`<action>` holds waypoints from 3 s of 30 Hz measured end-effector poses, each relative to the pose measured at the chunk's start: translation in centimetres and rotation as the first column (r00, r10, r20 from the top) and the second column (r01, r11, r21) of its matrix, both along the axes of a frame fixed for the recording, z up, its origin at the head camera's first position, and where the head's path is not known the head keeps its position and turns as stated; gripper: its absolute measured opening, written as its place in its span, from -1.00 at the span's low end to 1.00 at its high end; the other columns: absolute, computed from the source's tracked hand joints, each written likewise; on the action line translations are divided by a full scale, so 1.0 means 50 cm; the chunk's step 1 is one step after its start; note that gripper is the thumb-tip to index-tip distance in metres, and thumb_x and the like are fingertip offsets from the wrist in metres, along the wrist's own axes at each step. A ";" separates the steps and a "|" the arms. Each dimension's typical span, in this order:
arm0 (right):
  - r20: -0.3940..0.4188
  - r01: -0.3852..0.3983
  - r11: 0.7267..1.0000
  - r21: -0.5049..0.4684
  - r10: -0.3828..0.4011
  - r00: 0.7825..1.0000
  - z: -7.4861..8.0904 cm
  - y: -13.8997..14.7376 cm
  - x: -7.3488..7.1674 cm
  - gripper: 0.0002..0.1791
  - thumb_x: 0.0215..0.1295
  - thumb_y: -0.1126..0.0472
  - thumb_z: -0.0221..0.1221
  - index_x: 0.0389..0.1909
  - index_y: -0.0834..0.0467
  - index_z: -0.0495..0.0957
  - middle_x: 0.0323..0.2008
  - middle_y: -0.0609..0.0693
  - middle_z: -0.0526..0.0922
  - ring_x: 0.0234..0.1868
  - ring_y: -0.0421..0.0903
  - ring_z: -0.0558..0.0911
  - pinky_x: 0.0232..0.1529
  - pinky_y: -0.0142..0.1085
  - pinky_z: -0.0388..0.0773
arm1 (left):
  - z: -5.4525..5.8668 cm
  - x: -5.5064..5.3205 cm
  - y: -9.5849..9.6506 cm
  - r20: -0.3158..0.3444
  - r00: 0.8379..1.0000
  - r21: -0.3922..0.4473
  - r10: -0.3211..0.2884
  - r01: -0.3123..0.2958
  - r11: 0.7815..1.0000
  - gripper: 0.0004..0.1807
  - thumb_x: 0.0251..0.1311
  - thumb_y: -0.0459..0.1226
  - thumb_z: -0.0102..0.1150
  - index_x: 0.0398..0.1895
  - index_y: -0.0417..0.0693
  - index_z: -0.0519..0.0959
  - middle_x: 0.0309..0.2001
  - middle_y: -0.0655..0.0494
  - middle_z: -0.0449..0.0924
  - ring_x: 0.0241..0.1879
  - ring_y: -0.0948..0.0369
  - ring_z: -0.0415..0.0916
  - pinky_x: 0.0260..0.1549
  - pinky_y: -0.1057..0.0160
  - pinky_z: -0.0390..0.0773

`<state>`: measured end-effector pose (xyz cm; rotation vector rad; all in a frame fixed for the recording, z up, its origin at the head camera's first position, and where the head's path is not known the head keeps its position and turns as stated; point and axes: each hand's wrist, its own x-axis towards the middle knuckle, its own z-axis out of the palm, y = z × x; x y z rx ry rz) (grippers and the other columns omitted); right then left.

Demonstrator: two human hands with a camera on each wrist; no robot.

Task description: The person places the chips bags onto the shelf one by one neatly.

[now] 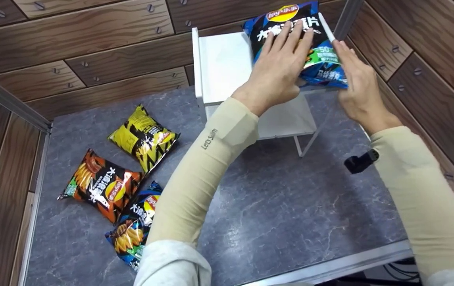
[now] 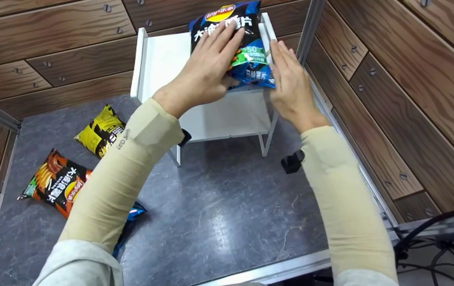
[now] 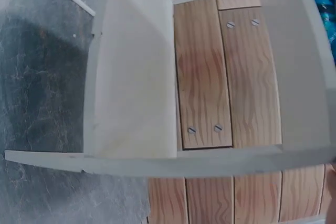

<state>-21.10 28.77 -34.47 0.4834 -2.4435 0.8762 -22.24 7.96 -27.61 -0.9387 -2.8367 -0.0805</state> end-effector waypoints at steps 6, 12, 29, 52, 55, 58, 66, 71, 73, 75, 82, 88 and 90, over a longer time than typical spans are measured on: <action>0.162 -0.030 0.998 -0.053 0.038 0.986 0.042 0.025 0.007 -0.41 0.52 -0.05 -0.30 0.45 0.04 0.31 0.36 0.12 0.44 0.37 0.14 0.44 0.45 -0.20 0.30 | -0.001 0.000 0.026 0.041 0.999 -0.045 0.007 -0.005 0.999 0.02 0.24 -0.03 0.13 0.62 -0.02 -0.23 0.63 -0.01 -0.33 0.62 0.05 -0.40 0.58 0.03 -0.34; 0.351 -0.063 0.992 0.106 0.022 0.936 0.065 0.014 0.011 -0.04 0.35 -0.29 -0.02 0.60 0.08 -0.13 0.21 0.45 0.46 0.02 0.29 0.54 0.09 0.03 0.48 | -0.002 -0.009 0.051 0.052 0.997 -0.069 0.053 -0.049 0.996 0.06 0.24 0.02 0.12 0.61 -0.02 -0.30 0.63 -0.01 -0.41 0.61 0.05 -0.46 0.57 0.03 -0.40; 0.205 -0.032 0.967 0.254 -0.021 0.979 0.037 0.004 -0.012 0.21 0.05 0.12 0.45 0.57 0.25 -0.17 0.44 0.45 0.17 0.41 0.45 0.24 0.43 0.25 0.17 | -0.034 -0.025 0.062 -0.105 0.993 -0.083 0.049 -0.058 0.995 0.25 0.10 0.29 0.22 0.61 -0.05 -0.29 0.63 -0.06 -0.39 0.61 0.01 -0.44 0.57 -0.02 -0.36; 0.105 -0.021 0.970 0.242 -0.005 0.994 0.020 0.012 -0.020 0.17 0.01 0.14 0.43 0.53 0.36 -0.08 0.48 0.41 0.11 0.46 0.37 0.21 0.58 -0.04 -0.05 | -0.030 0.012 -0.091 -0.292 0.949 0.002 -0.119 0.125 0.992 0.27 0.07 0.46 0.02 0.61 -0.10 -0.22 0.63 -0.06 -0.28 0.62 0.03 -0.35 0.57 0.06 -0.46; 0.120 -0.017 0.972 0.236 -0.012 0.993 0.021 0.015 -0.019 0.19 0.00 0.14 0.43 0.54 0.35 -0.10 0.50 0.40 0.09 0.48 0.36 0.18 0.59 -0.05 -0.06 | -0.026 0.022 -0.127 -0.286 0.954 -0.002 -0.094 0.098 0.995 0.27 0.08 0.47 0.00 0.61 -0.10 -0.24 0.63 -0.06 -0.32 0.62 0.04 -0.38 0.56 0.07 -0.48; 0.122 -0.017 0.975 0.223 -0.011 0.992 0.021 0.015 -0.018 0.20 -0.02 0.16 0.44 0.54 0.34 -0.10 0.50 0.39 0.07 0.49 0.36 0.17 0.59 -0.06 -0.07 | -0.025 0.033 -0.166 -0.274 0.959 0.010 -0.067 0.073 0.997 0.28 0.08 0.47 -0.01 0.61 -0.10 -0.27 0.63 -0.05 -0.36 0.62 0.05 -0.42 0.56 0.08 -0.49; 0.129 -0.021 0.977 0.211 -0.006 0.992 0.017 0.014 -0.020 0.22 -0.02 0.17 0.44 0.55 0.32 -0.12 0.51 0.38 0.07 0.50 0.32 0.16 0.59 -0.07 -0.09 | -0.050 0.056 -0.271 -0.285 0.958 0.089 -0.014 0.041 0.995 0.25 0.12 0.44 -0.01 0.60 -0.15 -0.24 0.62 -0.10 -0.31 0.61 0.02 -0.36 0.58 0.02 -0.37; 0.128 -0.012 0.976 0.217 -0.016 0.992 0.018 0.015 -0.020 0.23 -0.04 0.16 0.44 0.55 0.31 -0.13 0.51 0.37 0.07 0.50 0.32 0.17 0.59 -0.06 -0.08 | -0.073 0.073 -0.327 -0.319 0.947 0.185 -0.018 0.081 0.979 0.20 0.14 0.35 0.11 0.59 -0.20 -0.13 0.61 -0.15 -0.18 0.61 -0.02 -0.27 0.58 0.05 -0.35; 0.128 -0.012 0.975 0.221 -0.017 0.992 0.018 0.016 -0.021 0.23 -0.04 0.16 0.44 0.55 0.31 -0.13 0.51 0.37 0.06 0.50 0.31 0.17 0.59 -0.06 -0.08 | -0.084 0.082 -0.347 -0.333 0.943 0.228 -0.025 0.106 0.968 0.19 0.13 0.30 0.19 0.58 -0.23 -0.08 0.60 -0.17 -0.13 0.60 -0.03 -0.23 0.58 0.04 -0.32; 0.126 -0.012 0.974 0.227 -0.017 0.992 0.018 0.016 -0.022 0.23 -0.04 0.16 0.44 0.56 0.31 -0.14 0.52 0.37 0.05 0.50 0.31 0.17 0.59 -0.04 -0.07 | -0.096 0.091 -0.365 -0.338 0.941 0.261 -0.026 0.121 0.958 0.18 0.11 0.24 0.26 0.57 -0.25 -0.05 0.59 -0.18 -0.10 0.60 -0.04 -0.21 0.58 0.02 -0.30; 0.118 -0.008 0.972 0.233 -0.020 0.993 0.015 0.018 -0.022 0.24 -0.03 0.16 0.45 0.56 0.31 -0.16 0.51 0.36 0.07 0.50 0.31 0.15 0.58 -0.01 -0.06 | -0.137 0.113 -0.419 -0.313 0.950 0.275 0.004 0.086 0.958 0.21 0.06 0.20 0.35 0.58 -0.20 -0.07 0.60 -0.14 -0.11 0.60 -0.04 -0.20 0.57 -0.04 -0.28; 0.110 -0.012 0.974 0.227 -0.014 0.994 0.014 0.015 -0.024 0.25 -0.03 0.17 0.45 0.56 0.30 -0.17 0.50 0.33 0.12 0.52 0.28 0.15 0.59 -0.06 -0.08 | -0.178 0.144 -0.469 -0.256 0.966 0.287 0.035 0.041 0.957 0.21 0.00 0.13 0.43 0.60 -0.05 -0.06 0.60 -0.12 -0.12 0.59 -0.07 -0.20 0.56 -0.13 -0.21; 0.110 -0.013 0.975 0.223 -0.012 0.994 0.014 0.014 -0.025 0.25 -0.03 0.17 0.45 0.56 0.30 -0.18 0.50 0.33 0.13 0.52 0.27 0.15 0.59 -0.07 -0.08 | -0.193 0.154 -0.487 -0.237 0.970 0.288 0.047 0.024 0.957 0.21 -0.02 0.10 0.47 0.60 -0.01 -0.05 0.60 -0.12 -0.12 0.59 -0.09 -0.19 0.55 -0.16 -0.18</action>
